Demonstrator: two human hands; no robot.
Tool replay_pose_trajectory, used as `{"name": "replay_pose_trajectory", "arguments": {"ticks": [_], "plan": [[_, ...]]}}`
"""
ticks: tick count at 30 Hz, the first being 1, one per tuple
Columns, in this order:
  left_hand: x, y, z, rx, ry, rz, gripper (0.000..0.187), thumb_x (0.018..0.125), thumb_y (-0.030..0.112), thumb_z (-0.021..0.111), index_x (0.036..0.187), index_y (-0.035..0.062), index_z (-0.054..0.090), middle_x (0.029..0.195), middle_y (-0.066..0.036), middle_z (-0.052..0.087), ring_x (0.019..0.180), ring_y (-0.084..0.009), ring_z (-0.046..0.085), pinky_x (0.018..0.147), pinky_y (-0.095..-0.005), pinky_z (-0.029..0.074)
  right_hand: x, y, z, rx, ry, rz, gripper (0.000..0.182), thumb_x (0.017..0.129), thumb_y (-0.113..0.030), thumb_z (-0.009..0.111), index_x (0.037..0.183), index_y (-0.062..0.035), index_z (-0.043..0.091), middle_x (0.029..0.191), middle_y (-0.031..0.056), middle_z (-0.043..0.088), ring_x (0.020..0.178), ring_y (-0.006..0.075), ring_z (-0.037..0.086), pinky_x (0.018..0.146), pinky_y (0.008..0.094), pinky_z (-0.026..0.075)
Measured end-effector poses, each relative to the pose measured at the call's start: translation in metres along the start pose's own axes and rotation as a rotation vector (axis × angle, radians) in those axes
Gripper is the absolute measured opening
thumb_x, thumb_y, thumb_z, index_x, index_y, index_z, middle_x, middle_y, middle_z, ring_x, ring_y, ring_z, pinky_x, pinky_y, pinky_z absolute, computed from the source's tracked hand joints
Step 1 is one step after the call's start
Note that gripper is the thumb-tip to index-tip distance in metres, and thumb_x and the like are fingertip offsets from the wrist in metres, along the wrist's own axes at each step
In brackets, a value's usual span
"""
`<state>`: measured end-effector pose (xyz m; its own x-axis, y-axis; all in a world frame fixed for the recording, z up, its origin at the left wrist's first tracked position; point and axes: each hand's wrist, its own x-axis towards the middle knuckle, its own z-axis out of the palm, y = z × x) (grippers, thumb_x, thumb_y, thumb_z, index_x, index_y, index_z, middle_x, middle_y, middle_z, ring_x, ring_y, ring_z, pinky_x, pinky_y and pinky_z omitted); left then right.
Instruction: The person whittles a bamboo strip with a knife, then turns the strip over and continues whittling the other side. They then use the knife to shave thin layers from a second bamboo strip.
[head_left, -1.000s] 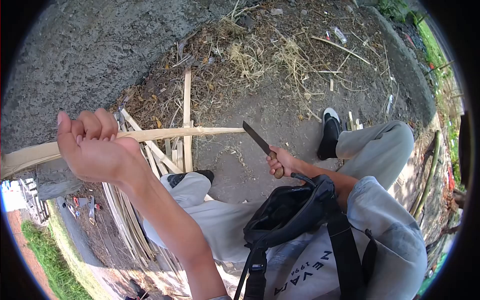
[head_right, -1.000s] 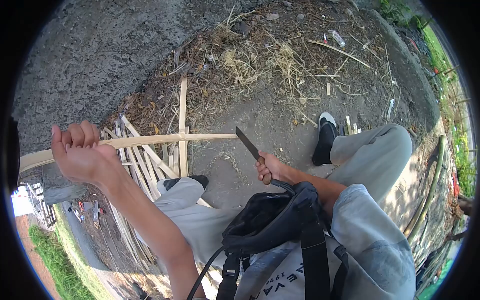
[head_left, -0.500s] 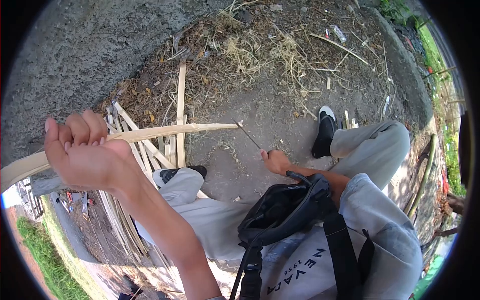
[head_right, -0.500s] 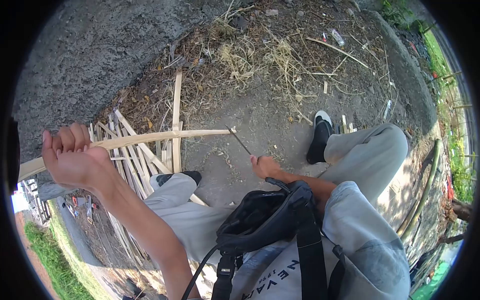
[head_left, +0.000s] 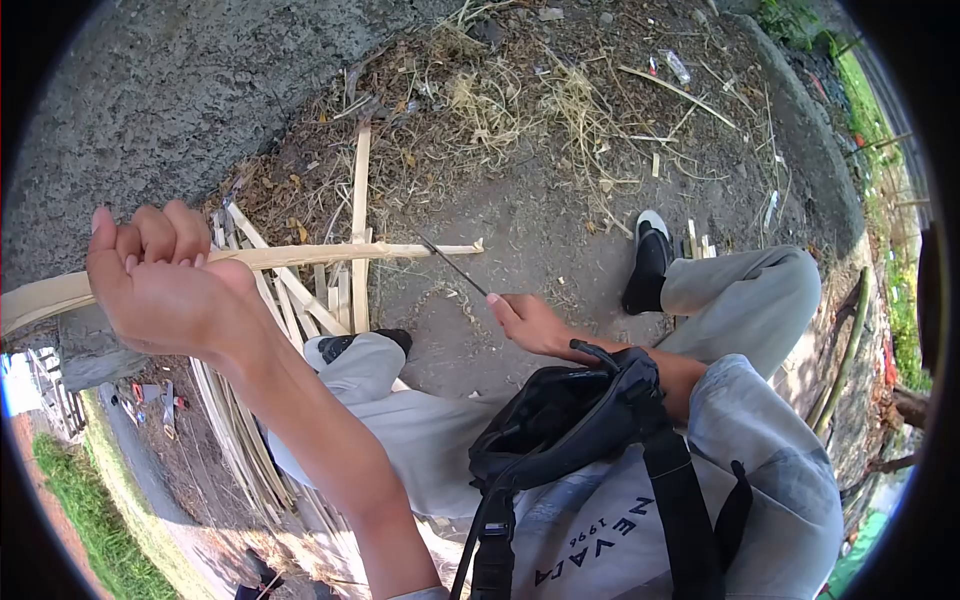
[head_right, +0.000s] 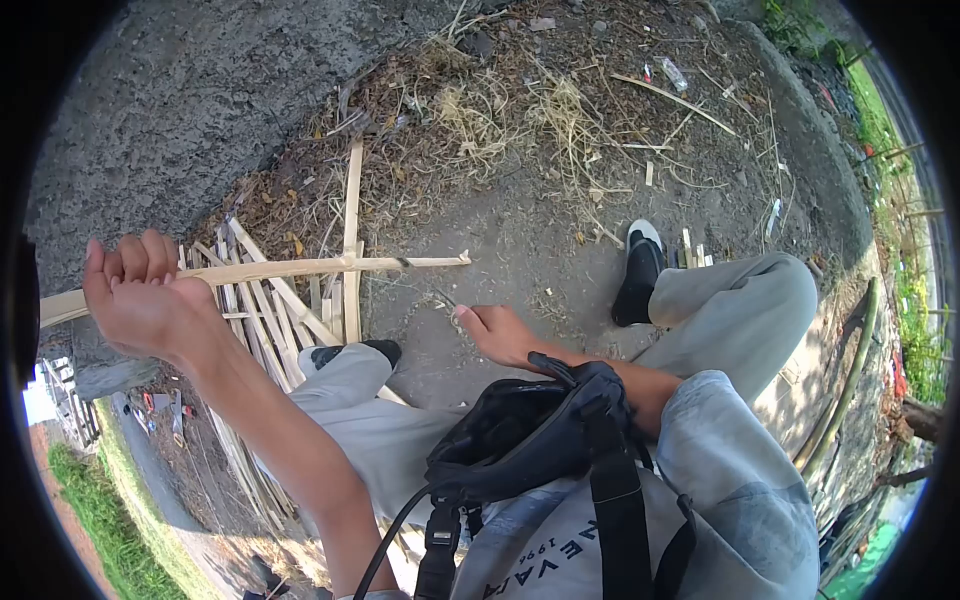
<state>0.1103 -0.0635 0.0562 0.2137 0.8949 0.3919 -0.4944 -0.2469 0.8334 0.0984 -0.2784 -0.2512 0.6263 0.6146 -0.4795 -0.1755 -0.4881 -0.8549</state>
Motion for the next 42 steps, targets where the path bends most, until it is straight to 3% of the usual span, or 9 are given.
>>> {"name": "replay_pose_trajectory", "arguments": {"ticks": [1, 4, 10, 19, 21, 23, 29, 37, 42], "plan": [[0.000, 0.001, 0.000, 0.000, 0.008, 0.002, 0.045, 0.089, 0.015, 0.051, 0.060, 0.0181, 0.017, 0.053, 0.001, 0.015, 0.048, -0.0109, 0.013, 0.047, -0.0300, 0.011, -0.004, 0.001, 0.003, -0.167, 0.098, -0.202, 0.056, 0.098, -0.048, 0.041, 0.085, 0.0022, 0.060, 0.064, 0.0222, 0.060, 0.057, 0.0405, 0.060, 0.061, 0.0481, 0.048], [-0.001, 0.000, -0.002, -0.003, 0.007, 0.009, 0.045, 0.090, 0.015, 0.049, 0.060, 0.0172, 0.017, 0.052, 0.001, 0.015, 0.047, -0.0105, 0.013, 0.048, -0.0301, 0.011, -0.010, 0.004, -0.001, -0.257, 0.089, -0.109, 0.059, 0.097, -0.049, 0.042, 0.087, 0.0043, 0.065, 0.077, 0.0314, 0.062, 0.076, 0.0507, 0.060, 0.073, 0.0536, 0.048], [0.004, 0.001, -0.006, -0.021, -0.021, 0.007, 0.044, 0.091, 0.017, 0.048, 0.060, 0.0164, 0.017, 0.052, 0.001, 0.015, 0.046, -0.0105, 0.014, 0.047, -0.0300, 0.010, 0.034, 0.103, 0.005, -0.425, 0.217, 0.291, 0.062, 0.096, -0.050, 0.040, 0.084, 0.0045, 0.068, 0.080, 0.0308, 0.064, 0.083, 0.0486, 0.063, 0.078, 0.0526, 0.049], [0.003, 0.001, -0.003, 0.009, 0.008, -0.009, 0.045, 0.093, 0.017, 0.047, 0.060, 0.0163, 0.017, 0.052, 0.002, 0.015, 0.045, -0.0100, 0.013, 0.046, -0.0301, 0.010, 0.011, 0.056, 0.011, -0.271, 0.115, 0.021, 0.061, 0.096, -0.049, 0.040, 0.088, 0.0039, 0.069, 0.089, 0.0316, 0.064, 0.088, 0.0480, 0.062, 0.081, 0.0524, 0.049], [0.001, 0.001, -0.004, 0.012, 0.020, -0.008, 0.045, 0.093, 0.017, 0.048, 0.060, 0.0164, 0.017, 0.052, 0.002, 0.015, 0.045, -0.0099, 0.013, 0.046, -0.0301, 0.010, 0.028, 0.103, 0.014, -0.242, 0.147, 0.396, 0.058, 0.097, -0.046, 0.040, 0.083, 0.0045, 0.066, 0.079, 0.0304, 0.062, 0.080, 0.0479, 0.061, 0.077, 0.0514, 0.048], [0.001, 0.001, -0.005, 0.011, -0.019, 0.002, 0.045, 0.092, 0.018, 0.048, 0.060, 0.0166, 0.017, 0.052, 0.002, 0.015, 0.045, -0.0099, 0.012, 0.046, -0.0302, 0.010, 0.035, 0.116, 0.011, -0.246, 0.190, 0.478, 0.059, 0.097, -0.045, 0.041, 0.080, 0.0050, 0.065, 0.074, 0.0296, 0.061, 0.075, 0.0475, 0.061, 0.075, 0.0509, 0.048], [0.001, 0.001, -0.003, -0.031, -0.014, -0.011, 0.043, 0.091, 0.017, 0.050, 0.060, 0.0174, 0.021, 0.051, 0.002, 0.017, 0.045, -0.0095, 0.012, 0.044, -0.0288, 0.009, 0.026, 0.052, 0.014, -0.197, 0.142, 0.163, 0.064, 0.095, -0.052, 0.041, 0.081, 0.0057, 0.065, 0.078, 0.0291, 0.063, 0.079, 0.0467, 0.062, 0.077, 0.0507, 0.047], [0.014, 0.001, -0.021, -0.242, -0.364, -0.165, 0.042, 0.092, 0.020, 0.050, 0.059, 0.0181, 0.023, 0.047, 0.004, 0.018, 0.043, -0.0079, 0.012, 0.044, -0.0284, 0.009, 0.028, 0.088, 0.015, -0.196, 0.193, 0.347, 0.065, 0.094, -0.053, 0.041, 0.079, 0.0056, 0.066, 0.078, 0.0296, 0.063, 0.082, 0.0474, 0.062, 0.078, 0.0500, 0.048], [0.030, -0.004, -0.037, -0.424, -0.843, -0.267, 0.040, 0.097, 0.022, 0.046, 0.062, 0.0192, 0.026, 0.045, 0.007, 0.018, 0.040, -0.0057, 0.008, 0.043, -0.0275, 0.010, 0.015, -0.001, -0.010, -0.252, 0.102, -0.046, 0.060, 0.096, -0.048, 0.043, 0.081, 0.0052, 0.066, 0.073, 0.0281, 0.063, 0.075, 0.0445, 0.063, 0.073, 0.0501, 0.048]]}}
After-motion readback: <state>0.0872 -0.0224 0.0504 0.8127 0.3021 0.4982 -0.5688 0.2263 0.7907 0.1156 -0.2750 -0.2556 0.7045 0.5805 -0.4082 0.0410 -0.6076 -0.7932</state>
